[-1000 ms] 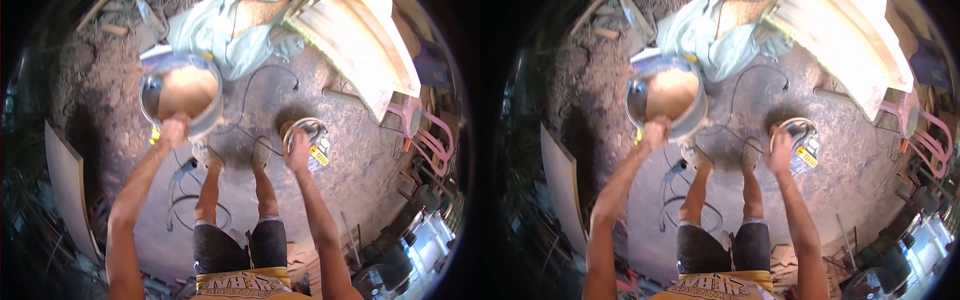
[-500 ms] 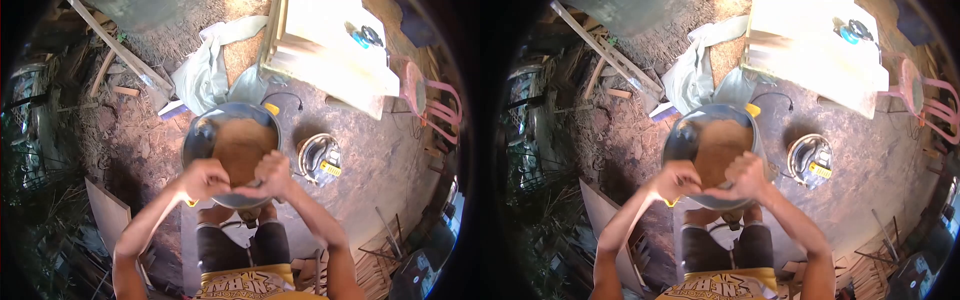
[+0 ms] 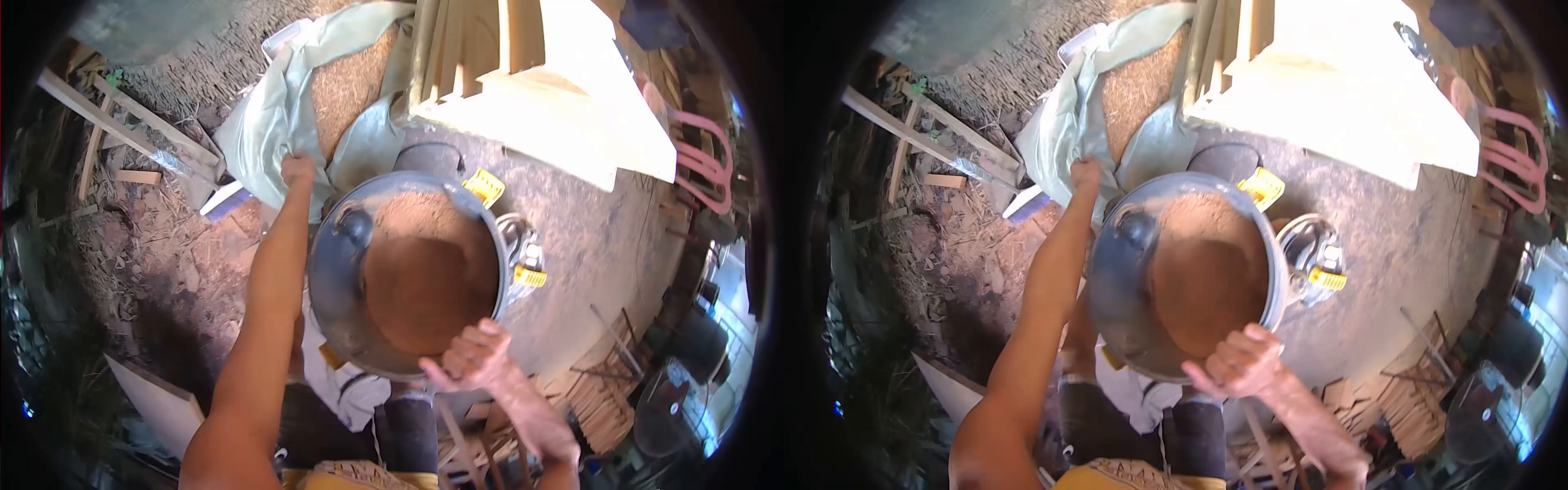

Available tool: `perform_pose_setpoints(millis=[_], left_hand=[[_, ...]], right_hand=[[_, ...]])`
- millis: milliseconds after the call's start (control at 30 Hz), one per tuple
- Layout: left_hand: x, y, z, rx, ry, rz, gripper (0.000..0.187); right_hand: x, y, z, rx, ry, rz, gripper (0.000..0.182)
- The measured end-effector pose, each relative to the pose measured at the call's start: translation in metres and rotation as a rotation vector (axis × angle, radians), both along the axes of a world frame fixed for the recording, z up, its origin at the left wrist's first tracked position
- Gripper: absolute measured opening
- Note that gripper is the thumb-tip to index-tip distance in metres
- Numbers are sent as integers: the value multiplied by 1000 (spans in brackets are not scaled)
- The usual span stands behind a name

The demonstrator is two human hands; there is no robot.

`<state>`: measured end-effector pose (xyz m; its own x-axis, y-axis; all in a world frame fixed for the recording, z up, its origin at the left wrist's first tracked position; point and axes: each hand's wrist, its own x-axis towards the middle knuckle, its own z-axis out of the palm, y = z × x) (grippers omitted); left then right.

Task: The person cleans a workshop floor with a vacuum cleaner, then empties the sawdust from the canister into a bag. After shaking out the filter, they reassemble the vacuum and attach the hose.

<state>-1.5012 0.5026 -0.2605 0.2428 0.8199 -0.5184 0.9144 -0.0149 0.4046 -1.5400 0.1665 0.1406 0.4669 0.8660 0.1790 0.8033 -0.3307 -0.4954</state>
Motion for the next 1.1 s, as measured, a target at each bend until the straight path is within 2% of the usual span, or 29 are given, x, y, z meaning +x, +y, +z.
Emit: perform_pose_setpoints(millis=[67,100,167,233,267,367,400,500,633,700,800,833,900,933,1033,1100], left_hand=[[-24,42,-8,-118,-432,407,40],[-43,61,21,-290,-695,693,39],[-70,105,87,-297,-690,792,39],[-89,130,157,-94,-505,61,39],[-96,141,174,8,-396,-302,40],[-114,150,194,184,-408,-250,39],[-133,151,186,177,-362,-256,36],[-163,124,223,90,-366,-224,35],[-207,115,220,172,-372,-139,33],[-210,114,232,134,-387,-80,31],[-217,105,229,228,-369,-83,28],[-213,102,235,218,-394,-48,29],[-208,101,253,186,-431,0,30],[-201,107,243,368,-584,-10,29],[-153,131,275,237,-792,214,31],[-160,110,270,302,-709,-35,34]], right_hand=[[2,9,15,-12,27,-10,46],[2,18,23,-16,29,-11,46],[3,35,42,-25,41,8,45],[4,54,59,-31,55,28,44],[6,64,67,-41,58,35,44],[14,90,91,-83,81,68,43],[19,98,98,-99,77,79,44],[28,121,111,-142,53,81,44],[42,162,100,-160,13,41,46],[53,190,81,-190,-13,31,48],[71,247,48,-247,42,-28,51],[78,269,35,-451,86,-57,54],[94,310,-4,-610,149,-68,55],[104,328,-24,-676,214,-104,52],[136,361,-86,-871,277,-116,48],[150,383,-115,-852,294,-137,46]])
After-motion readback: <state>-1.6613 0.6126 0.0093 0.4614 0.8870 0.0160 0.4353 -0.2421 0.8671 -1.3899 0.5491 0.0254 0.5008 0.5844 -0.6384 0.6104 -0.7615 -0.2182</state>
